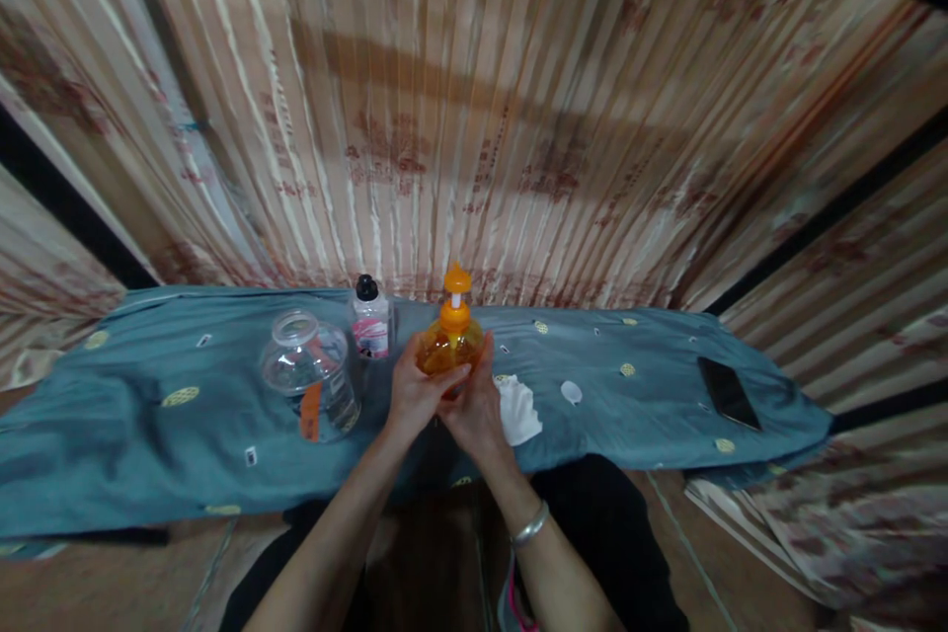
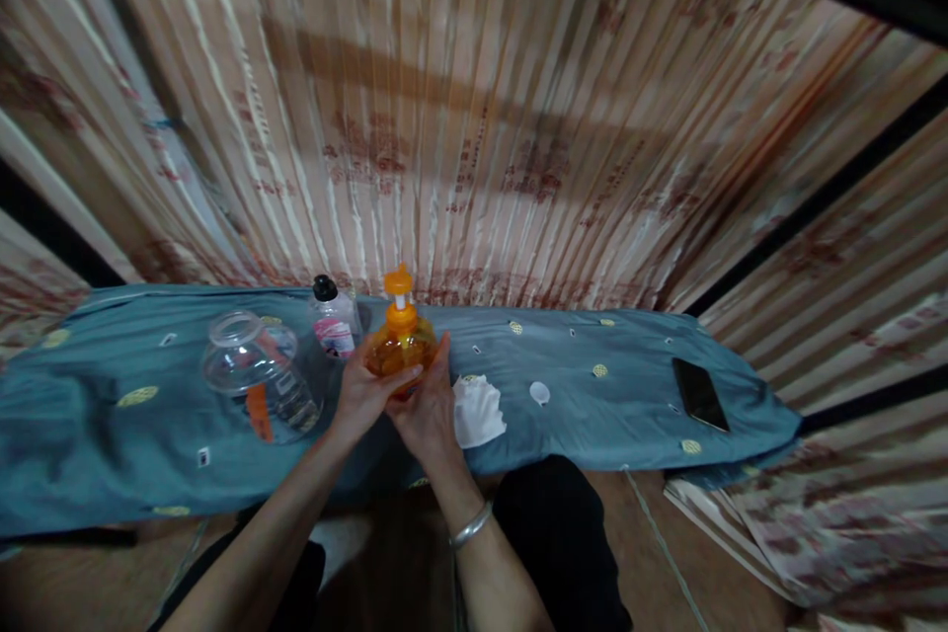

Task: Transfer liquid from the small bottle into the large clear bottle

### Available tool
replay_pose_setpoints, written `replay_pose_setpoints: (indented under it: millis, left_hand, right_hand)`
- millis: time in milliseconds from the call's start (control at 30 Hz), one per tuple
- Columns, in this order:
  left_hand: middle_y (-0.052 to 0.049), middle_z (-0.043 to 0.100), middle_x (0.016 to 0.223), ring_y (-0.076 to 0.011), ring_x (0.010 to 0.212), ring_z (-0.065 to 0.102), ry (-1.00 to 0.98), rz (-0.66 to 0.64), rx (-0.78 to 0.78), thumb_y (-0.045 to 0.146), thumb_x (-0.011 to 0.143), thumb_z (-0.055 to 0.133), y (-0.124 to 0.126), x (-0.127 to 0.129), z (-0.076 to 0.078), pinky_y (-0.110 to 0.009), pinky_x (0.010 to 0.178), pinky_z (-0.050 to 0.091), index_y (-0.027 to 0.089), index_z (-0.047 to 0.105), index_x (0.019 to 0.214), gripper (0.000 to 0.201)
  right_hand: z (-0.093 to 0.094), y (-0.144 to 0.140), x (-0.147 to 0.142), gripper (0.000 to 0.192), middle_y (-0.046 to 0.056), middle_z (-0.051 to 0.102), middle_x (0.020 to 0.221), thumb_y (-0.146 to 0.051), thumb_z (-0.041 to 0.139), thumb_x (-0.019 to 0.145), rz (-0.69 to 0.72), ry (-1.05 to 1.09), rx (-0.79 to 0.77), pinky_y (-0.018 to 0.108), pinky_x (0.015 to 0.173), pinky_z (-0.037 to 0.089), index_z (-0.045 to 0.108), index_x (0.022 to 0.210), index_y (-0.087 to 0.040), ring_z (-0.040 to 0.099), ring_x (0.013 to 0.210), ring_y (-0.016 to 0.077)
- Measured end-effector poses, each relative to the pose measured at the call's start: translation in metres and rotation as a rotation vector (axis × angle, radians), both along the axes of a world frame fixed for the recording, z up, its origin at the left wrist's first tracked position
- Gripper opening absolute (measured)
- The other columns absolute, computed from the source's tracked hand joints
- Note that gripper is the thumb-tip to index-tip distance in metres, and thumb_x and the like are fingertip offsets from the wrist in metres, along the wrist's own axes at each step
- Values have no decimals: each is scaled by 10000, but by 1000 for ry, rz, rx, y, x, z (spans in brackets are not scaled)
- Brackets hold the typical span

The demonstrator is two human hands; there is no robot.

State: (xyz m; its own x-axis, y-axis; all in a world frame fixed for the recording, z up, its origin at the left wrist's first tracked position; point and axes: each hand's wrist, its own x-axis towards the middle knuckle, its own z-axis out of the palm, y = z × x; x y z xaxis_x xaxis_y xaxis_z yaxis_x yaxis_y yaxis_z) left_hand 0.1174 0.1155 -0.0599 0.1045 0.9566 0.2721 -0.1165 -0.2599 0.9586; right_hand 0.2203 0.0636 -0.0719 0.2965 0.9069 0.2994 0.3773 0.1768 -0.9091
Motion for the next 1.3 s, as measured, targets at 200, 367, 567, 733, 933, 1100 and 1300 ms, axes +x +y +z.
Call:
replay_pose_setpoints:
  millis: [200,367,567,733,933,1100,1300]
  left_hand:
    - [-132,663,1413,-332,1294,650,89,-94,143,451,859,839,-14,25,0,-617,1118,524,210,581,1432,673]
    - [-201,431,1685,-415,1560,412,159,-146,174,557,778,878,-20,34,-17,-678,1278,321,216,431,1588,986]
    - [-150,544,1576,-372,1427,548,218,-152,148,457,931,755,-16,27,-32,-673,1171,461,232,547,1487,635]
    - [-137,613,1485,-331,1325,625,261,-166,121,436,953,735,-21,15,-35,-612,1105,536,217,593,1427,541]
    - [-140,612,1494,-338,1351,613,307,-156,91,447,951,735,-24,-5,-41,-637,1141,501,217,585,1441,562]
    - [-143,628,1480,-343,1368,608,336,-155,70,459,940,746,-27,-17,-42,-649,1164,478,211,587,1440,580]
    - [-135,670,1413,-320,1309,651,356,-178,35,463,949,734,-33,-25,-39,-624,1149,499,208,589,1432,565]
  right_hand:
    - [4,-6,33,1061,230,654,1471,-394,764,773,-94,-12,47,577,1032,596,222,1661,-188,728,1220,405]
    - [7,-2,82,1217,278,694,1383,-556,874,621,-266,-52,6,574,1024,588,314,1588,-75,712,1240,441]
    - [8,20,151,1226,244,709,1364,-566,884,544,-464,-141,-25,539,1020,576,363,1555,-107,727,1191,413]
    - [2,39,197,1243,259,706,1362,-594,872,515,-541,-184,-72,526,1002,569,376,1538,-91,724,1170,423]
    - [-6,57,230,1257,268,671,1418,-622,865,487,-602,-231,-99,505,987,566,376,1528,-117,714,1175,421]
    - [-7,67,242,1247,274,686,1382,-642,859,496,-592,-249,-112,506,985,565,369,1514,-117,714,1174,425]
    - [-13,71,250,1288,281,684,1374,-670,850,498,-571,-259,-130,541,1004,557,346,1536,-99,709,1169,436]
